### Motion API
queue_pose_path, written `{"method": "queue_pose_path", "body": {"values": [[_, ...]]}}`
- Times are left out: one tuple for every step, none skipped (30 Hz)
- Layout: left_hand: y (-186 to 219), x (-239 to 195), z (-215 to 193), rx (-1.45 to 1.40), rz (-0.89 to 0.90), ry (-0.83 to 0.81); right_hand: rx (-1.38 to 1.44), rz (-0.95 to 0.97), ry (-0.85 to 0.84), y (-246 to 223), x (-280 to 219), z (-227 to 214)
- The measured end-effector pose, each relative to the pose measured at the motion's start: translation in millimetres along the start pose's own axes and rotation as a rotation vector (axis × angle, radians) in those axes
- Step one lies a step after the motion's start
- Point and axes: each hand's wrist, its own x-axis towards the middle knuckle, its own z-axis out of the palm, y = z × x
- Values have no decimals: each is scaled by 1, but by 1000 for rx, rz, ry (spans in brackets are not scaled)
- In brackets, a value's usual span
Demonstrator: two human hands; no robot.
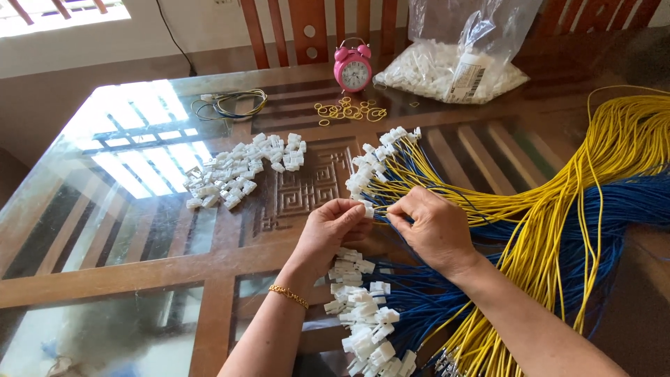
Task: The person assembles fiber optic cables by inserting the ends of yellow and blue cables into white plastic connectors. They work at a glass table, handling the cables and connectors by hand, and placing the finished assemblies on the table surface.
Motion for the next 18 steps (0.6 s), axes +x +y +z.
{"method": "queue_pose_path", "body": {"values": [[-2, 1, -1, 0, 1, 0, 0, 0, 0, -2, 0, -2], [-4, 2, -1, 12, 5, -2, 45, 10, -13, -3, 0, -4], [-6, 4, -2, 25, 13, -5, 90, 18, -25, -5, 1, -6], [-5, 4, -2, 24, 17, -6, 89, 15, -22, -5, 2, -8], [-5, 3, -1, 18, 15, -8, 127, 23, -37, -6, 2, -9], [-4, 2, -2, 12, 14, -10, 164, 30, -51, -7, 3, -9], [-3, 1, -1, 11, 17, -6, 166, 26, -53, -7, 3, -9], [-2, 1, -1, 9, 17, -10, 183, 17, -46, -7, 4, -9], [-2, 0, 0, 6, 15, -14, 201, 9, -40, -7, 4, -8], [-3, 1, -1, 3, 16, -10, 202, 5, -44, -6, 4, -8], [-5, 2, -2, 3, 30, -16, 184, -5, -42, -6, 3, -8], [-7, 3, -3, 2, 44, -22, 166, -15, -40, -5, 2, -9], [-10, 5, -4, 1, 44, -22, 166, -16, -41, -6, 2, -7], [-12, 7, -4, 3, 53, -21, 99, -66, -7, -6, 2, -5], [-15, 9, -4, 6, 61, -23, 33, -114, 28, -6, 1, -4], [-18, 12, -6, 7, 59, -24, 32, -112, 28, -1, 1, -1], [-22, 15, -7, 7, 62, -24, -38, -164, 49, 3, 1, 2], [-26, 19, -9, 6, 66, -24, -109, -216, 71, 8, 0, 4]]}}
